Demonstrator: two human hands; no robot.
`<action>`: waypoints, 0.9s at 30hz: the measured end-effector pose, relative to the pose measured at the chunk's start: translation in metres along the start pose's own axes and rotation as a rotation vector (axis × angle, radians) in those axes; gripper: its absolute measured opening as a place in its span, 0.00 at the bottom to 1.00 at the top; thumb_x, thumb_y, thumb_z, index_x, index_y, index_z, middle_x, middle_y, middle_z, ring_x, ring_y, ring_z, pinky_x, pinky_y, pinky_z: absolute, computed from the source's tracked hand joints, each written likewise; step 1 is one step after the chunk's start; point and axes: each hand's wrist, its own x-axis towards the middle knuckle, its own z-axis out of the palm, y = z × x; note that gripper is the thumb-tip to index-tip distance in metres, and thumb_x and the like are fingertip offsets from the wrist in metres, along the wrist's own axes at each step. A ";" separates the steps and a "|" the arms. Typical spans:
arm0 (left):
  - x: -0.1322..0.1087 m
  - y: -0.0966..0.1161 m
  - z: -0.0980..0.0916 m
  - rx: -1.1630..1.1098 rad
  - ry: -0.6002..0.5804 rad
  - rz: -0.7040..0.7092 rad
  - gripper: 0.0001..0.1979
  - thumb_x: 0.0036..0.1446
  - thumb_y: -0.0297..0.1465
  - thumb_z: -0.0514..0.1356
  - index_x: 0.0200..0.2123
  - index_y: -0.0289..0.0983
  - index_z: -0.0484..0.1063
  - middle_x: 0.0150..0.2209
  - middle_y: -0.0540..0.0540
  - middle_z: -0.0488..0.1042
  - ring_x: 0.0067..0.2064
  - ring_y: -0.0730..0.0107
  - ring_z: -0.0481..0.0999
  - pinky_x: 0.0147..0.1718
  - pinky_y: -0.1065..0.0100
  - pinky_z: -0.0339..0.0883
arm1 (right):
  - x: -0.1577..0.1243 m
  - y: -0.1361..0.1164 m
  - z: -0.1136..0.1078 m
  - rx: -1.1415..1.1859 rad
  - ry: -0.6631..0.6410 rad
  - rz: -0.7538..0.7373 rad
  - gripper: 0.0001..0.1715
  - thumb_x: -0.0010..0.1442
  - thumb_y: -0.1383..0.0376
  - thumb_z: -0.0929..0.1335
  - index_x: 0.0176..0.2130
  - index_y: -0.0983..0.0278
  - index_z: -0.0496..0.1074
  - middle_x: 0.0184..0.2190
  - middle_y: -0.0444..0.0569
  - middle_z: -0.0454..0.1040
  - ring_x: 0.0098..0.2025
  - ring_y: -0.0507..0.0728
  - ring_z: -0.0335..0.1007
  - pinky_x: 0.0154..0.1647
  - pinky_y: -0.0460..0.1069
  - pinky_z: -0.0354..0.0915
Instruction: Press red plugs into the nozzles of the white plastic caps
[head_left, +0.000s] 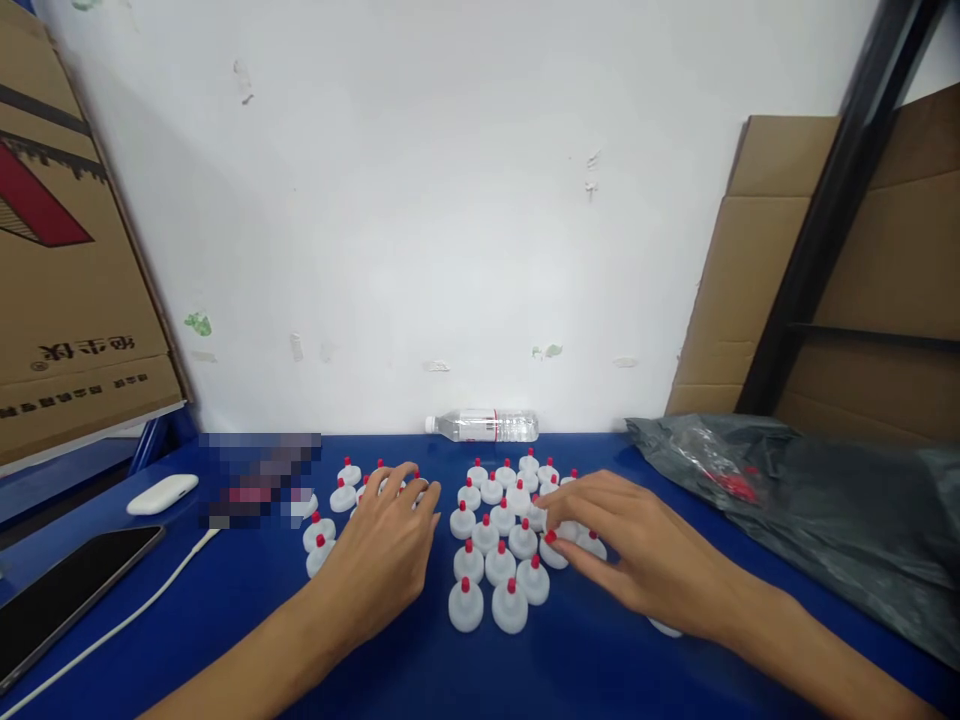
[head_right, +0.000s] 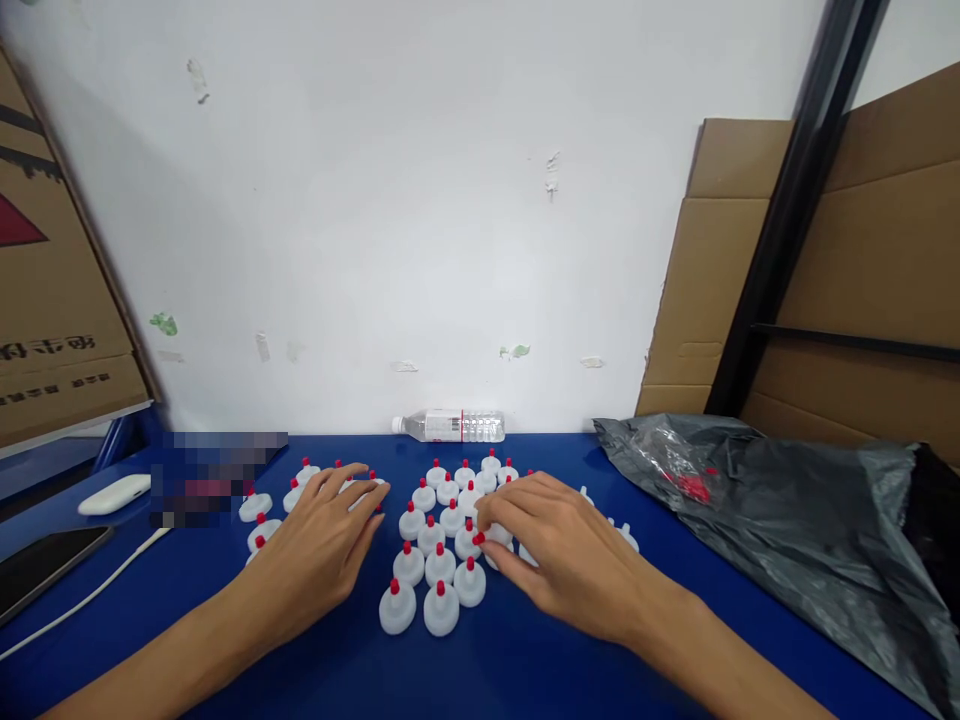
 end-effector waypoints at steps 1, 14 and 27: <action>-0.001 0.000 0.002 0.015 -0.041 0.004 0.15 0.68 0.23 0.51 0.50 0.30 0.75 0.47 0.34 0.79 0.59 0.39 0.69 0.55 0.40 0.65 | 0.000 0.001 -0.002 0.002 -0.023 -0.004 0.04 0.71 0.66 0.66 0.44 0.61 0.72 0.42 0.49 0.79 0.45 0.58 0.76 0.51 0.56 0.69; -0.005 0.007 0.008 0.055 -0.168 0.036 0.15 0.69 0.24 0.51 0.46 0.31 0.79 0.50 0.33 0.80 0.61 0.38 0.71 0.59 0.41 0.62 | -0.006 0.003 -0.011 -0.022 -0.246 0.081 0.06 0.66 0.60 0.72 0.36 0.58 0.79 0.27 0.44 0.77 0.35 0.58 0.74 0.41 0.52 0.67; -0.006 0.006 0.012 0.061 -0.155 0.026 0.15 0.69 0.25 0.51 0.47 0.30 0.79 0.51 0.31 0.79 0.61 0.38 0.71 0.59 0.43 0.61 | -0.018 0.081 -0.034 -0.382 -0.312 0.603 0.17 0.69 0.52 0.66 0.44 0.58 0.80 0.31 0.50 0.82 0.31 0.61 0.77 0.30 0.52 0.61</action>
